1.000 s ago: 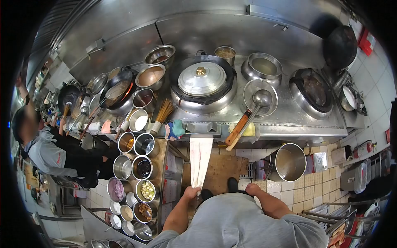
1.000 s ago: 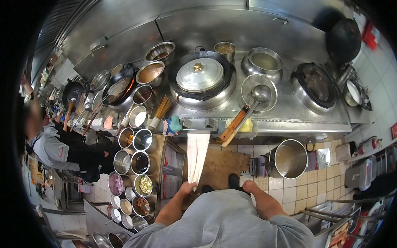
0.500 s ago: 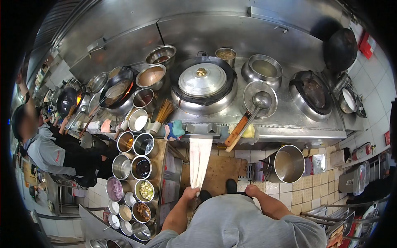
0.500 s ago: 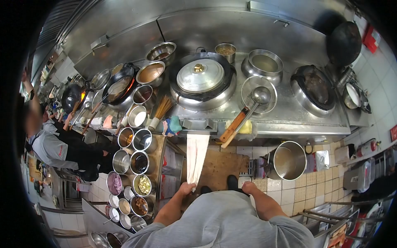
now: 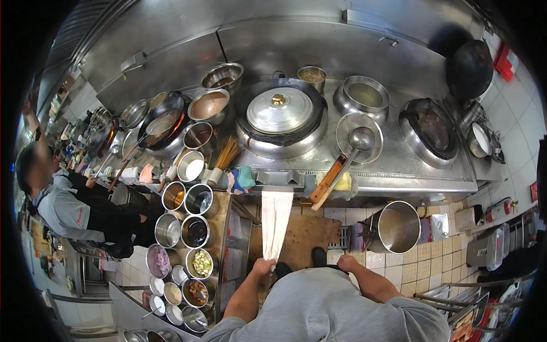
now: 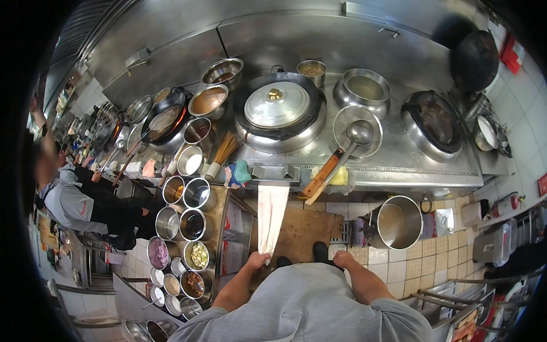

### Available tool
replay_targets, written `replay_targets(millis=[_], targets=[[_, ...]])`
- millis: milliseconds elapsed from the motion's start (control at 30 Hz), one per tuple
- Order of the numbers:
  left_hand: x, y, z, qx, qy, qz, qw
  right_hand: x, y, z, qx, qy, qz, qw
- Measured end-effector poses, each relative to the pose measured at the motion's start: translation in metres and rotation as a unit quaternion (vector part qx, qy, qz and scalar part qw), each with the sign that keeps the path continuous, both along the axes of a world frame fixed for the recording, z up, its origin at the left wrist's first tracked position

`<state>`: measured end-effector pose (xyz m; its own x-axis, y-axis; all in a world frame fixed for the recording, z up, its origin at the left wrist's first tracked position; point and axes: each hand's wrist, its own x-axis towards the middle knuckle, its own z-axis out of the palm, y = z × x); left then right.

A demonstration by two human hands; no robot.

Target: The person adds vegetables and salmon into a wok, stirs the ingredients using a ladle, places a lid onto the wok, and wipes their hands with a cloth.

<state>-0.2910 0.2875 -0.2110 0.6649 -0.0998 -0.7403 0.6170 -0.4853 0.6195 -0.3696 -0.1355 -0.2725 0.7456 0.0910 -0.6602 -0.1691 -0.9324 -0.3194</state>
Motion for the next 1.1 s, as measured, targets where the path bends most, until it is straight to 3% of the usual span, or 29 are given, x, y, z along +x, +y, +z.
replay_targets(millis=[233,533,600,733,1100], targets=[[-0.002,0.0,-0.005,0.003,-0.003,0.01,1.0,-0.003,-0.001,-0.001,0.02,-0.014,-0.037,0.999],[-0.001,0.0,-0.011,0.01,-0.003,0.002,1.0,0.002,-0.003,-0.009,-0.015,0.031,0.024,0.999],[-0.002,0.003,-0.03,0.01,-0.003,0.0,1.0,0.003,0.004,0.023,-0.005,0.024,-0.017,1.0],[-0.001,-0.001,-0.007,0.005,0.017,0.005,1.0,0.0,0.007,0.031,0.012,-0.034,-0.052,0.998],[-0.002,-0.003,-0.002,0.001,0.019,0.022,1.0,-0.001,0.003,0.018,0.008,-0.024,-0.023,0.999]])
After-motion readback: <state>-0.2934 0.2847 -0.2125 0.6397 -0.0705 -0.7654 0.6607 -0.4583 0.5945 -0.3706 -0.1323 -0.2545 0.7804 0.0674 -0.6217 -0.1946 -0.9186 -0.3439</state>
